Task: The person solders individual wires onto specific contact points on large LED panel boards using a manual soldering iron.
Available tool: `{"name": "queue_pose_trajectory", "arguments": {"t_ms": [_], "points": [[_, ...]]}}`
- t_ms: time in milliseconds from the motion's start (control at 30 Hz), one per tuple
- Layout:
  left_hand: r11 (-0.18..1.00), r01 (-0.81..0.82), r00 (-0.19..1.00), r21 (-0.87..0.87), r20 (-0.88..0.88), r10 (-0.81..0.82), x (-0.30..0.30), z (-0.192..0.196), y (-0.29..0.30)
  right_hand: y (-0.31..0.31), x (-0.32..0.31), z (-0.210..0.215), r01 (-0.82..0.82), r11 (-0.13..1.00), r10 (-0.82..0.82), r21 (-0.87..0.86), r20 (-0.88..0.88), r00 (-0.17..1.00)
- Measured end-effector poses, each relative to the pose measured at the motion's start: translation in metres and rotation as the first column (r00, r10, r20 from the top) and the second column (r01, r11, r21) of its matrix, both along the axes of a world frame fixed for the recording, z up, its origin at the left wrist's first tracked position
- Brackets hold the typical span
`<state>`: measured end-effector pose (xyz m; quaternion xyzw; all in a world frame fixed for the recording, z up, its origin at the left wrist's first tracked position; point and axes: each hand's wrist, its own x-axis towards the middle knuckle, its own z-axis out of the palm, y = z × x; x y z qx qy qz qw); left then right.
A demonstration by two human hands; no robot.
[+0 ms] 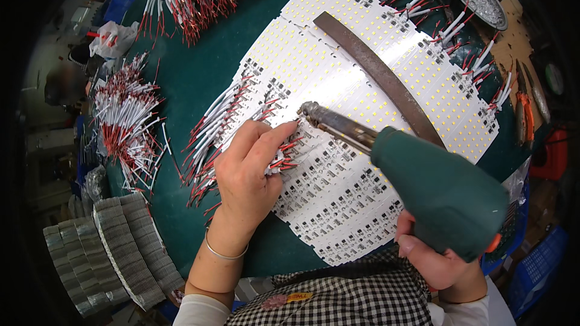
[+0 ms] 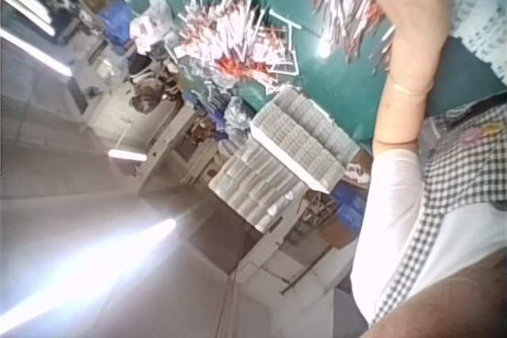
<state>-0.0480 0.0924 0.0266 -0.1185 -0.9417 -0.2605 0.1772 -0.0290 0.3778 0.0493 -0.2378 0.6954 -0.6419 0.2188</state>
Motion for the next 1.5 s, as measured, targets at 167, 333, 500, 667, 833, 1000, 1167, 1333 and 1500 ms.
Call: {"name": "queue_pose_trajectory", "arguments": {"t_ms": [167, 333, 500, 667, 833, 1000, 1167, 1333, 1500], "points": [[1.000, -0.005, 1.000, -0.004, 0.006, 0.005, 0.001, 0.000, -0.001, -0.012, 0.008, 0.025, 0.400, 0.916, -0.352, -0.025, 0.424, 0.834], [1.000, -0.005, 1.000, -0.015, 0.006, 0.005, 0.001, 0.001, 0.000, -0.001, 0.011, 0.023, 0.368, 0.929, -0.327, -0.031, 0.393, 0.859], [0.996, 0.006, 0.999, 0.093, 0.049, -0.010, -0.001, 0.000, -0.003, 0.002, 0.018, 0.029, 0.397, 0.918, -0.357, 0.000, 0.433, 0.827], [0.970, 0.118, 0.977, 0.212, 0.152, -0.152, -0.008, -0.002, -0.015, -0.001, 0.022, 0.029, 0.471, 0.880, -0.450, 0.068, 0.439, 0.778], [0.966, 0.131, 0.977, 0.225, 0.133, -0.164, -0.008, -0.003, -0.013, 0.000, 0.024, 0.026, 0.375, 0.922, -0.379, 0.097, 0.432, 0.819], [0.975, 0.132, 0.982, 0.179, 0.108, -0.153, -0.008, -0.003, -0.013, -0.004, 0.023, 0.017, 0.331, 0.941, -0.332, 0.075, 0.402, 0.853], [0.977, 0.133, 0.985, 0.165, 0.085, -0.148, -0.007, -0.004, -0.012, 0.000, 0.029, 0.010, 0.215, 0.969, -0.238, 0.121, 0.225, 0.945], [0.981, 0.133, 0.987, 0.141, 0.069, -0.143, -0.008, -0.004, -0.012, 0.002, 0.028, 0.011, 0.168, 0.976, -0.190, 0.138, 0.163, 0.968], [0.981, 0.131, 0.988, 0.141, 0.062, -0.141, -0.007, -0.004, -0.011, 0.001, 0.023, 0.011, 0.155, 0.983, -0.166, 0.101, 0.109, 0.980]]}}
